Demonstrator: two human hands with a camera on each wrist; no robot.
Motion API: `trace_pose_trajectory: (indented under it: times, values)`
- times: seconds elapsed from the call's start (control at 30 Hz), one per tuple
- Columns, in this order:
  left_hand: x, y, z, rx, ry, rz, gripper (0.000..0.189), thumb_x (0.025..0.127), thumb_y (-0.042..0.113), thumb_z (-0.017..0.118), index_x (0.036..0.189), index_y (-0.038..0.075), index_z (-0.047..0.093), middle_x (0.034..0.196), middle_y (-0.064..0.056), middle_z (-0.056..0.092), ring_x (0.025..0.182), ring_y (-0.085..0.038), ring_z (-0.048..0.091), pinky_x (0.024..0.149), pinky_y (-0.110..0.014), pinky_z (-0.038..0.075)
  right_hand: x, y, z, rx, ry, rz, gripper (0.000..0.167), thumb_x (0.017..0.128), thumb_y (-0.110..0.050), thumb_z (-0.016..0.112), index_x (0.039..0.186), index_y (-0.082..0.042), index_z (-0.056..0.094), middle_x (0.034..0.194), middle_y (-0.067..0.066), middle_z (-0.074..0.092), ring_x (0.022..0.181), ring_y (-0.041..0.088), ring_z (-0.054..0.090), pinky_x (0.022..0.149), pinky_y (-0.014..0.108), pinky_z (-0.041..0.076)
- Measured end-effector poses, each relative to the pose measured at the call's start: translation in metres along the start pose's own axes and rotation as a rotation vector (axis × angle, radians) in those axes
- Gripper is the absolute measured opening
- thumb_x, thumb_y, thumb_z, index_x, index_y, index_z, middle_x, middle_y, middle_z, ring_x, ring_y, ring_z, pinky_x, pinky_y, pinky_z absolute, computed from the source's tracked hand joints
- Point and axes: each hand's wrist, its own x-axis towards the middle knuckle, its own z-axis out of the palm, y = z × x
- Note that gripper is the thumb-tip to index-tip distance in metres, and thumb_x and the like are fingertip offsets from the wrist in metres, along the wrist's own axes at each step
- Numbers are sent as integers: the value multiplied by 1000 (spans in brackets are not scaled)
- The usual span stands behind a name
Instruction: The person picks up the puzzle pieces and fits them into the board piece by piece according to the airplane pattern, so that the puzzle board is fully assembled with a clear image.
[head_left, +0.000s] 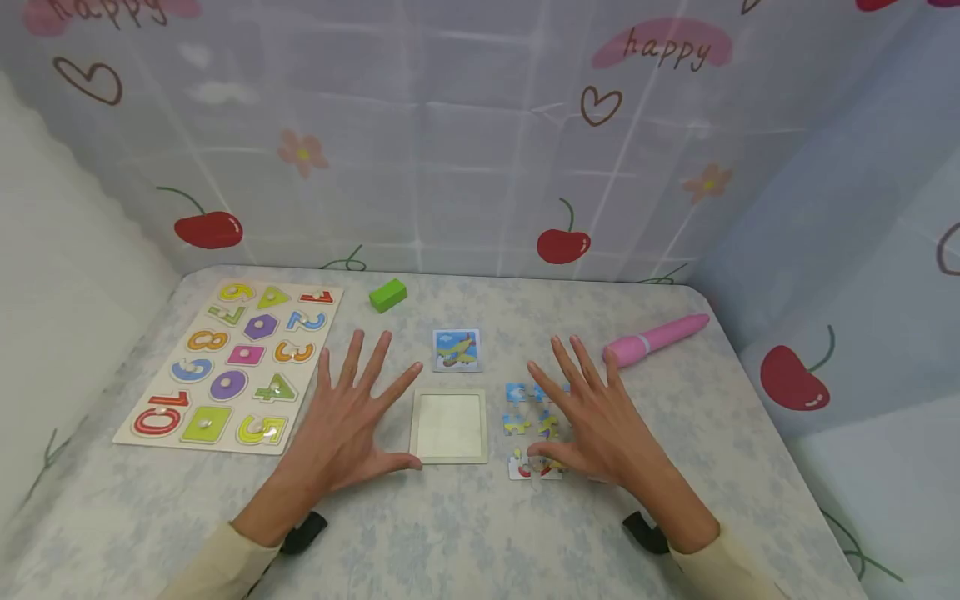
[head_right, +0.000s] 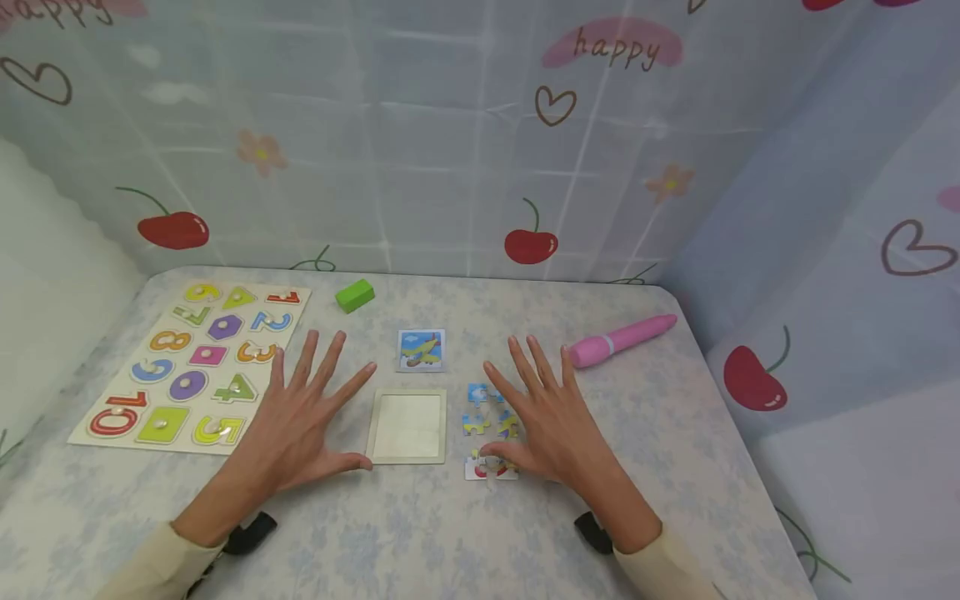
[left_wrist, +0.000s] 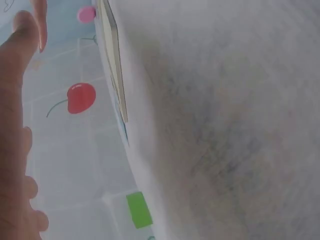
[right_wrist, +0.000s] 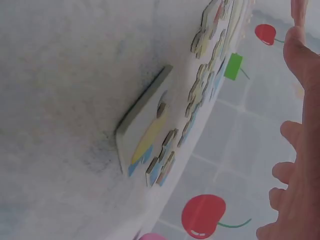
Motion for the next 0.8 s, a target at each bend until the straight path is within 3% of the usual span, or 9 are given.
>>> trace_pose_trajectory:
  times: [0.2, 0.37, 0.5, 0.67, 0.8]
  values:
    - [0, -4, 2, -201, -42, 40, 117, 82, 89, 67, 174, 36, 19, 182, -9, -1, 166, -40, 14, 122, -71, 31, 15, 2, 5, 72, -24, -18, 105, 90, -76, 70, 172, -22, 32, 180, 16, 17, 166, 39, 14, 127, 68, 21]
    - [1, -9, 5, -296, -39, 96, 113, 85, 76, 76, 174, 34, 19, 179, -6, 24, 157, -31, 39, 124, -59, 35, 28, 5, 11, 156, -45, -12, 92, 93, -59, 79, 168, -21, 40, 174, 12, 35, 159, 35, 36, 119, 59, 42]
    - [2, -12, 9, -334, -55, 128, 110, 84, 68, 84, 172, 32, 30, 169, -8, 44, 148, -31, 51, 118, -55, 45, 37, 7, 17, 197, -76, 3, 80, 96, -51, 79, 164, -22, 48, 162, 7, 51, 148, 32, 50, 111, 58, 50]
    - [-1, -15, 12, -408, -161, 102, 99, 81, 65, 88, 165, 31, 46, 165, -6, 48, 145, -29, 55, 106, -53, 55, 44, 9, 22, 214, -102, -21, 67, 96, -44, 81, 155, -19, 60, 141, 6, 66, 135, 29, 60, 106, 54, 54]
    - [-2, -17, 14, -419, -205, 101, 96, 79, 67, 89, 159, 27, 55, 164, -6, 50, 143, -29, 56, 104, -52, 56, 50, 10, 26, 223, -118, -46, 59, 95, -42, 83, 146, -17, 68, 130, 3, 69, 126, 25, 63, 102, 49, 56]
